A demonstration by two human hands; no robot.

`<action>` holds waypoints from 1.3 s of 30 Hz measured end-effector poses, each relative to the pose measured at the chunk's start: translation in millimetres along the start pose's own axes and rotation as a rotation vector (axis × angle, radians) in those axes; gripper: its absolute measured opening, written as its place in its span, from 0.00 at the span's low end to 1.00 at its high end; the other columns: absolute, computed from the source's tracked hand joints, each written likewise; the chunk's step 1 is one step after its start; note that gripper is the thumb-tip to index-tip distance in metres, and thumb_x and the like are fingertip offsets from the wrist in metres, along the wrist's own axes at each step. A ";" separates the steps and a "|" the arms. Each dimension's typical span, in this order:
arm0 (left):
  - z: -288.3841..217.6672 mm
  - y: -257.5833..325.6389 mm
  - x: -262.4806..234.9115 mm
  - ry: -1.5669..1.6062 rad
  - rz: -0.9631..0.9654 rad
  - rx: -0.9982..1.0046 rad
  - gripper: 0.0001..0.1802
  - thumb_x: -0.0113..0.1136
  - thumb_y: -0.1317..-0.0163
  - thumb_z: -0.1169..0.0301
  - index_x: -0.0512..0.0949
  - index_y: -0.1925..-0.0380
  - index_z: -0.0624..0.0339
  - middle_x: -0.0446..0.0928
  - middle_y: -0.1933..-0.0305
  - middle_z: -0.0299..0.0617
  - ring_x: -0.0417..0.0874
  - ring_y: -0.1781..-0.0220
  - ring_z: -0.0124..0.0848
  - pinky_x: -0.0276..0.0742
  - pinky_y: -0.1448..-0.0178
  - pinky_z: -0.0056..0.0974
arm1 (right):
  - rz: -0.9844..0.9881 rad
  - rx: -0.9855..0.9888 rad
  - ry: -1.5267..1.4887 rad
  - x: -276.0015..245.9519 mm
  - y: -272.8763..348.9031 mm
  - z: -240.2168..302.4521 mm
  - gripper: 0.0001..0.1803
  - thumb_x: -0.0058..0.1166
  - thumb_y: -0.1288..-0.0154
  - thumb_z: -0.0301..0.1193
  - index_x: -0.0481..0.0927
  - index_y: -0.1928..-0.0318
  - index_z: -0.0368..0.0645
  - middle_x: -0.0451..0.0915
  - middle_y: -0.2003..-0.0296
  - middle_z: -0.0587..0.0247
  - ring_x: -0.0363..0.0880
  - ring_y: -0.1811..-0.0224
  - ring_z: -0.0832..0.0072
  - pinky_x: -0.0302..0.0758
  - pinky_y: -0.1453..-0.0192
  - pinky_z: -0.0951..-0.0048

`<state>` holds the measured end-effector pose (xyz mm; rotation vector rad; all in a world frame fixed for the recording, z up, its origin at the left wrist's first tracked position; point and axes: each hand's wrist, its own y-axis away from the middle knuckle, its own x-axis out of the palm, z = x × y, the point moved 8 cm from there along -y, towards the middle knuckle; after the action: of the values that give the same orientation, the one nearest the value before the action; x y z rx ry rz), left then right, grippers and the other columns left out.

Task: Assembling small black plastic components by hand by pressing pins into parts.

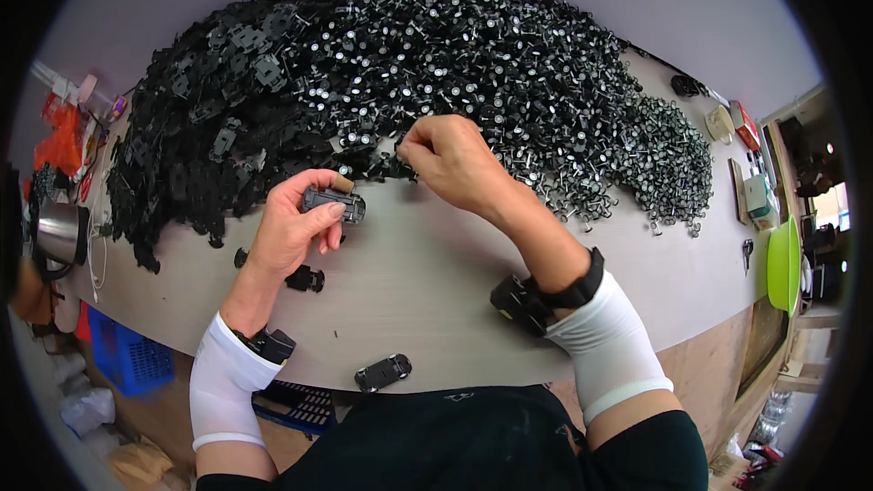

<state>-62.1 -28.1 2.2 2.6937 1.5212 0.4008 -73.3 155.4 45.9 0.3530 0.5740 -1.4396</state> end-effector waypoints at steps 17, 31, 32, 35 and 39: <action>1.2 -1.1 -0.4 -0.022 0.032 0.014 0.15 0.60 0.42 0.77 0.73 0.56 0.70 0.76 0.74 0.39 0.77 0.81 0.23 0.69 0.81 0.23 | 0.068 -0.161 0.223 -11.2 39.7 2.7 0.05 0.56 0.45 0.23 0.78 0.70 0.32 0.79 0.73 0.45 0.79 0.69 0.53 0.74 0.64 0.63; -1.7 1.9 3.6 0.038 0.016 0.055 0.17 0.59 0.43 0.82 0.73 0.53 0.68 0.78 0.70 0.41 0.78 0.78 0.25 0.72 0.79 0.25 | 0.069 -0.081 -0.244 7.1 42.6 22.2 0.08 0.62 0.47 0.23 0.81 0.65 0.33 0.79 0.71 0.61 0.79 0.66 0.73 0.76 0.65 0.74; -2.6 1.8 7.1 0.034 0.033 0.056 0.16 0.60 0.44 0.82 0.73 0.53 0.68 0.78 0.70 0.41 0.78 0.78 0.25 0.72 0.79 0.25 | 0.125 -0.008 -0.365 15.4 38.8 19.0 0.08 0.61 0.46 0.23 0.82 0.64 0.34 0.80 0.70 0.63 0.79 0.66 0.76 0.77 0.65 0.77; 0.2 2.6 6.9 0.074 0.035 0.045 0.18 0.61 0.45 0.82 0.73 0.53 0.68 0.78 0.64 0.43 0.79 0.77 0.26 0.73 0.78 0.25 | 0.312 0.188 -0.700 56.6 34.3 2.4 0.07 0.58 0.40 0.25 0.82 0.64 0.32 0.81 0.70 0.62 0.78 0.70 0.81 0.78 0.64 0.78; -1.4 2.0 5.9 0.303 0.056 0.067 0.21 0.61 0.44 0.81 0.71 0.50 0.70 0.78 0.60 0.46 0.81 0.73 0.27 0.76 0.75 0.25 | 0.244 0.216 -0.930 64.7 31.6 -3.1 0.09 0.60 0.41 0.27 0.82 0.63 0.32 0.81 0.69 0.61 0.79 0.67 0.79 0.77 0.59 0.79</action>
<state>-57.9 -24.3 5.1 2.8363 1.5517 0.8074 -40.5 107.4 3.3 -0.0992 -0.3680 -1.2586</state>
